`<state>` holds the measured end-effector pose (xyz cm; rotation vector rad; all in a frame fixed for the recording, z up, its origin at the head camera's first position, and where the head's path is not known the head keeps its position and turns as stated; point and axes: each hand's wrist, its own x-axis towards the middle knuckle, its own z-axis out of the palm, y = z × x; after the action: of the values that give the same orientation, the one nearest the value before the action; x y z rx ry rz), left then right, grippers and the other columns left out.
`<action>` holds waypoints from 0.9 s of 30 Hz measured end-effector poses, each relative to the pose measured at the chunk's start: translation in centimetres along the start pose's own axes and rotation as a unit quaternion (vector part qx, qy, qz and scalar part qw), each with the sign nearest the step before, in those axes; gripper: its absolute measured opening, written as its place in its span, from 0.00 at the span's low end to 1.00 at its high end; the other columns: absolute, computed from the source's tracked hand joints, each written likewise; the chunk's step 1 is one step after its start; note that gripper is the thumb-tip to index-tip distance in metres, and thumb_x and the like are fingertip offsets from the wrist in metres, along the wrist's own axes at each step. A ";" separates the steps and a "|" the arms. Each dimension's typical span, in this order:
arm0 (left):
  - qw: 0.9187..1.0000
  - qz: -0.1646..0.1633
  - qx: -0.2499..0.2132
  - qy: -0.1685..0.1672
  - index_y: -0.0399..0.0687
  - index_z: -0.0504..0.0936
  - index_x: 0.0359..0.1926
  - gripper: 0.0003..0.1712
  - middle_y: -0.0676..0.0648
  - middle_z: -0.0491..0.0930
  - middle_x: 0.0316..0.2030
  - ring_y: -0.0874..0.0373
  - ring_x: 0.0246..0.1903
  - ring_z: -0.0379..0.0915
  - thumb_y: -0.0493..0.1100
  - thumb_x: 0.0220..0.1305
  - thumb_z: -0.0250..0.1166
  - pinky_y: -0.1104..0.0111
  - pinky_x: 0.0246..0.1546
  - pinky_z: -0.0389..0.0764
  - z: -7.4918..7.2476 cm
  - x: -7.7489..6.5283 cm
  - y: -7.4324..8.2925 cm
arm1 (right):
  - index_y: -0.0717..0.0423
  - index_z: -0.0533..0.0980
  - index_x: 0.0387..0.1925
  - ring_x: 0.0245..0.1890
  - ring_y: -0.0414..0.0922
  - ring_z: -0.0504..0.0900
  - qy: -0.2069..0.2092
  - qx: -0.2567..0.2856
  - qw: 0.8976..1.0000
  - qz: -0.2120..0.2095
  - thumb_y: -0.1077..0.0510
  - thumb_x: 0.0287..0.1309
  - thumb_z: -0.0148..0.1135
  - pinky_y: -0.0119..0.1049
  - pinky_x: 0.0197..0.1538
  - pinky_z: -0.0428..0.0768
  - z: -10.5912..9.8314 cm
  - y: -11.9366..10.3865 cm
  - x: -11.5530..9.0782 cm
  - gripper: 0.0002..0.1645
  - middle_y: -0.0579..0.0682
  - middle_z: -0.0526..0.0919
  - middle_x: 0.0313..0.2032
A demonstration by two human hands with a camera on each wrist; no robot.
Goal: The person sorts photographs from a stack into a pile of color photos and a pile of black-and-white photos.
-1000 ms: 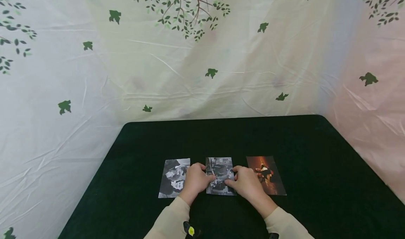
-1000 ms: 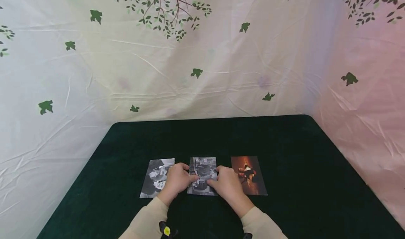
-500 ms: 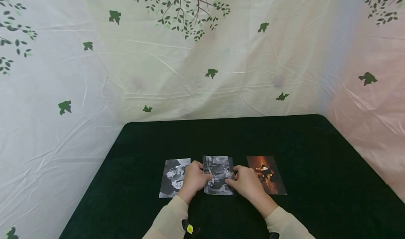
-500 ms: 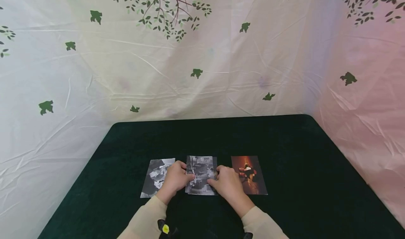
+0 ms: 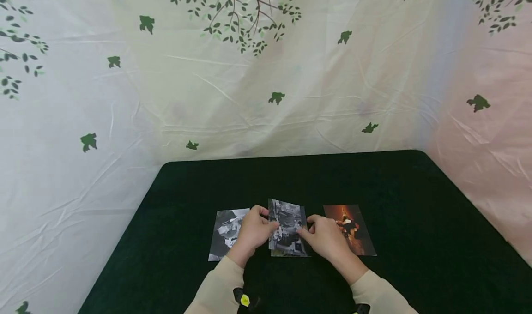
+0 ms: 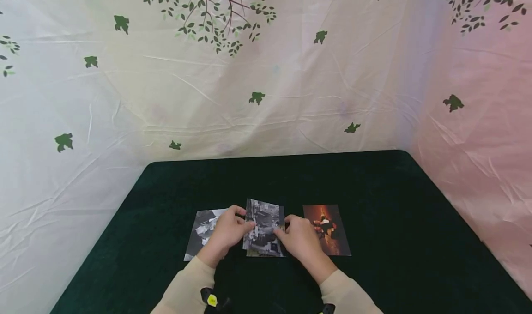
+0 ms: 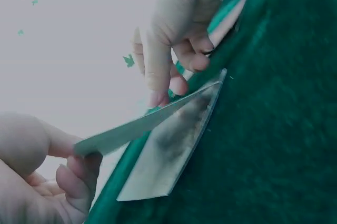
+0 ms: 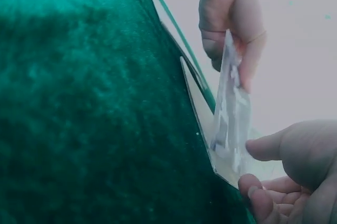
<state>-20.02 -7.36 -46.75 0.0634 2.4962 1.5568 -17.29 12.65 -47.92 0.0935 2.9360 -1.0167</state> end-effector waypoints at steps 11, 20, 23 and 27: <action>0.998 0.025 -0.062 -0.001 0.45 0.71 0.54 0.23 0.46 0.80 0.36 0.55 0.34 0.76 0.47 0.62 0.67 0.62 0.34 0.76 -1.0 0.3 1.0 | 0.53 0.81 0.44 0.23 0.40 0.78 0.081 0.139 0.987 -0.015 0.50 0.62 0.63 0.35 0.27 0.76 -0.5 -0.2 0.6 0.14 0.45 0.81 0.29; 0.995 0.078 -0.026 0.059 0.41 0.78 0.44 0.12 0.48 0.77 0.29 0.56 0.27 0.72 0.43 0.63 0.65 0.64 0.28 0.74 -1.2 0.1 1.2 | 0.55 0.81 0.39 0.24 0.46 0.79 0.054 0.281 0.957 0.047 0.53 0.62 0.63 0.37 0.27 0.79 -0.4 -0.3 0.5 0.10 0.51 0.80 0.29; 0.994 0.081 -0.019 0.066 0.41 0.79 0.41 0.08 0.48 0.78 0.27 0.57 0.24 0.73 0.42 0.65 0.63 0.64 0.25 0.75 -1.4 0.0 1.2 | 0.56 0.81 0.39 0.25 0.46 0.79 0.053 0.295 0.953 0.054 0.53 0.61 0.63 0.37 0.28 0.79 -0.5 -0.5 0.4 0.10 0.52 0.80 0.29; 0.995 0.086 -0.005 0.055 0.41 0.79 0.40 0.07 0.49 0.78 0.25 0.57 0.22 0.74 0.41 0.65 0.62 0.65 0.23 0.75 -2.1 -0.2 1.1 | 0.55 0.81 0.38 0.24 0.46 0.80 0.055 0.289 0.954 0.055 0.53 0.60 0.65 0.37 0.28 0.78 -0.6 -1.0 0.2 0.09 0.51 0.80 0.28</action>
<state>-20.31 -8.77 -44.82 0.2023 2.6301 1.6804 -17.53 12.19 -46.85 0.3311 2.5753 -1.8622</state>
